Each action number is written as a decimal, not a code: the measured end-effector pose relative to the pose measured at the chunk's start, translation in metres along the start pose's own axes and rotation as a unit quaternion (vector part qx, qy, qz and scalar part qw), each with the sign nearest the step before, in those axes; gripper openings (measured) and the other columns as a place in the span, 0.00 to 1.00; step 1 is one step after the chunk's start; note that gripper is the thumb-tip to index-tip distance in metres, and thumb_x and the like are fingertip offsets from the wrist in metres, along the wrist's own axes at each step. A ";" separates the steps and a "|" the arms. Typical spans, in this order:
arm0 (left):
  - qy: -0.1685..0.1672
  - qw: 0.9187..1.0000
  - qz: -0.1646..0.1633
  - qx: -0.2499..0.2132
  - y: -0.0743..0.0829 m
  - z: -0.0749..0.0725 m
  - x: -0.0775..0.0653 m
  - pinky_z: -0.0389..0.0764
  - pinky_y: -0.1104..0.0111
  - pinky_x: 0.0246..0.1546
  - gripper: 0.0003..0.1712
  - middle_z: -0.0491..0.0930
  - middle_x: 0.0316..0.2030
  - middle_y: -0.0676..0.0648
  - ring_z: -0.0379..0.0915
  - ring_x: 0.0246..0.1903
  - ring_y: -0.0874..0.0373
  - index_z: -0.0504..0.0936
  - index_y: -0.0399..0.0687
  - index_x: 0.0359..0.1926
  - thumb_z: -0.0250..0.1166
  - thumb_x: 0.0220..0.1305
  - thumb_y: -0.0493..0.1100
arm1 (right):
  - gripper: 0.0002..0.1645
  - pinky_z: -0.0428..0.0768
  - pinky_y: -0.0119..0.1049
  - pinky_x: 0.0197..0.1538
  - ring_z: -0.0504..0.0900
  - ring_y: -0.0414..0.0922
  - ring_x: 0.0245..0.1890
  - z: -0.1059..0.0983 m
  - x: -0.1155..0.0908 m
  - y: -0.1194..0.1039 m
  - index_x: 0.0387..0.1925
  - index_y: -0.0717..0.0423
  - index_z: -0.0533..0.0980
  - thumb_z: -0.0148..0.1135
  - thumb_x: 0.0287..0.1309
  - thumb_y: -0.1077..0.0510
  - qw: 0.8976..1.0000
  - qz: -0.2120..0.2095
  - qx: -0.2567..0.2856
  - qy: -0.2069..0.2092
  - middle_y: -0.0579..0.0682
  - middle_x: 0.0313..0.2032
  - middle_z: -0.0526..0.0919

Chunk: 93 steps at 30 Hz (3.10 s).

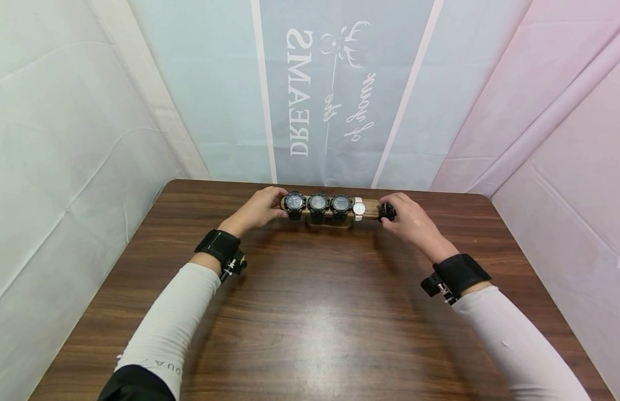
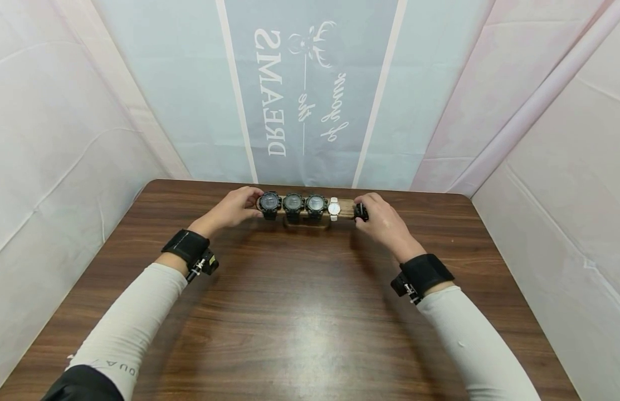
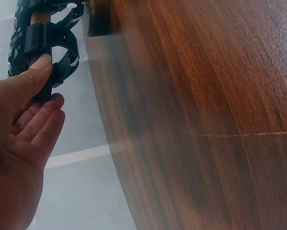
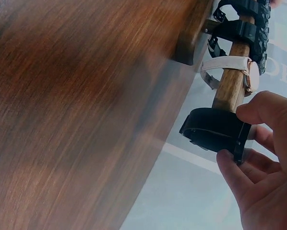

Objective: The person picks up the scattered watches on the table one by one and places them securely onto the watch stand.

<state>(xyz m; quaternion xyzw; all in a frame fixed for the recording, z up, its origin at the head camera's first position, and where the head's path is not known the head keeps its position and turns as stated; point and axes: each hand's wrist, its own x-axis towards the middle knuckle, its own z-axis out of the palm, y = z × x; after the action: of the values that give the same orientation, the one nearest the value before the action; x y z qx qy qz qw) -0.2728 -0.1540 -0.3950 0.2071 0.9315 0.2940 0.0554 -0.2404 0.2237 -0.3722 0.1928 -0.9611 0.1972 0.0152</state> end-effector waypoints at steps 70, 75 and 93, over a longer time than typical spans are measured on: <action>0.003 1.000 -0.001 0.014 -0.002 -0.001 0.001 0.75 0.61 0.49 0.30 0.70 0.51 0.42 0.72 0.49 0.50 0.69 0.40 0.58 0.68 0.57 0.44 | 0.35 0.74 0.48 0.53 0.72 0.53 0.56 0.013 0.025 -0.006 0.63 0.57 0.64 0.66 0.55 0.60 0.996 -0.081 -0.034 -0.022 0.57 0.57 0.70; 0.001 1.000 -0.002 0.017 -0.002 -0.001 0.000 0.75 0.61 0.49 0.30 0.70 0.52 0.42 0.72 0.49 0.50 0.68 0.40 0.59 0.67 0.57 0.44 | 0.35 0.74 0.48 0.53 0.72 0.53 0.55 0.014 0.025 -0.005 0.63 0.58 0.64 0.66 0.54 0.60 0.996 -0.081 -0.033 -0.021 0.57 0.57 0.70; 0.006 1.000 0.006 0.018 -0.004 -0.002 0.002 0.75 0.61 0.48 0.31 0.70 0.50 0.42 0.71 0.47 0.51 0.68 0.40 0.59 0.68 0.57 0.44 | 0.35 0.74 0.49 0.53 0.72 0.54 0.55 0.014 0.026 -0.005 0.63 0.59 0.64 0.65 0.55 0.59 0.996 -0.088 -0.028 -0.014 0.58 0.58 0.69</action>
<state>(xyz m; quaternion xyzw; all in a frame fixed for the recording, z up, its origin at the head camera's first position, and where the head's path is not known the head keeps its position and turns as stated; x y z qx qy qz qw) -0.2762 -0.1570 -0.3959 0.2115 0.9357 0.2789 0.0448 -0.2616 0.2050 -0.3806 0.2790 -0.9456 0.1654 0.0249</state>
